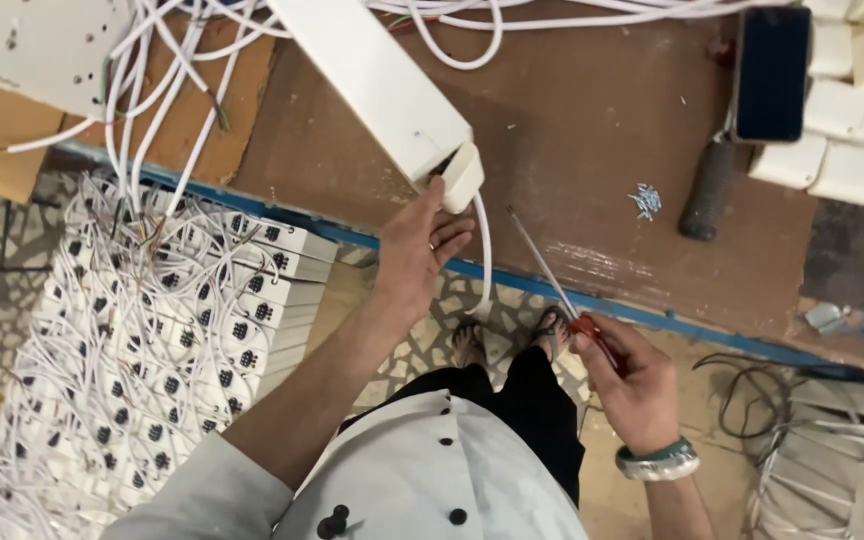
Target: The person uses a red-handled screwdriver to drive screws into white plastic socket housings on a workbench, holding each casing steady with the other hand. They pick up small screws from the bench, attach end pieces to the housings, and briefly handle a smartphone on the bench before resuming screwing.
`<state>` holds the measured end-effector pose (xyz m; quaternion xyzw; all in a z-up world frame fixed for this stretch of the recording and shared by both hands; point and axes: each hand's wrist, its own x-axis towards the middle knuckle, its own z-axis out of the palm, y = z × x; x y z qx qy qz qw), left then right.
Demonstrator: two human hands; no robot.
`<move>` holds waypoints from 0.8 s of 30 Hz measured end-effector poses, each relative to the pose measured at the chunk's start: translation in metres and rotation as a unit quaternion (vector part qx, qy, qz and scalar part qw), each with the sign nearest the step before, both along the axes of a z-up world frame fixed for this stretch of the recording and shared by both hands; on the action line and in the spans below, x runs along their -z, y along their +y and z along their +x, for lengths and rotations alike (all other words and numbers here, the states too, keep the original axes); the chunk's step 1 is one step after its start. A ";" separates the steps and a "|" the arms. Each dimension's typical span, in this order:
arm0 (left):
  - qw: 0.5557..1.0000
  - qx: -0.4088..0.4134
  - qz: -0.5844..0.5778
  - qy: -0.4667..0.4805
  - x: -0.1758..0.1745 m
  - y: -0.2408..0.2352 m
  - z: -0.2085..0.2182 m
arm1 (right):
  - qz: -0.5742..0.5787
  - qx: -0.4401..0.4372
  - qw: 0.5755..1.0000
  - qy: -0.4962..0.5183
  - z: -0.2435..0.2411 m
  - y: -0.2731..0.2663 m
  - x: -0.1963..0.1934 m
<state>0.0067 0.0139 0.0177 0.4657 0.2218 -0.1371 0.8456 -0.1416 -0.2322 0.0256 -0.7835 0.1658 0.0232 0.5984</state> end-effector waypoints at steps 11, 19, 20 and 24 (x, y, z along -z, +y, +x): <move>0.996 -0.069 0.035 -0.046 0.008 -0.014 -0.008 | 0.063 0.014 0.998 0.011 -0.004 0.010 0.008; 0.995 -0.073 0.051 -0.047 0.005 -0.007 -0.008 | 0.076 -0.017 0.997 0.017 -0.003 0.011 0.002; 0.995 -0.070 0.049 -0.047 0.004 -0.007 -0.008 | 0.078 -0.023 0.997 0.020 -0.003 0.012 0.001; 0.997 -0.064 0.049 -0.018 0.001 -0.002 -0.006 | 0.031 -0.039 0.998 -0.023 0.001 0.015 -0.006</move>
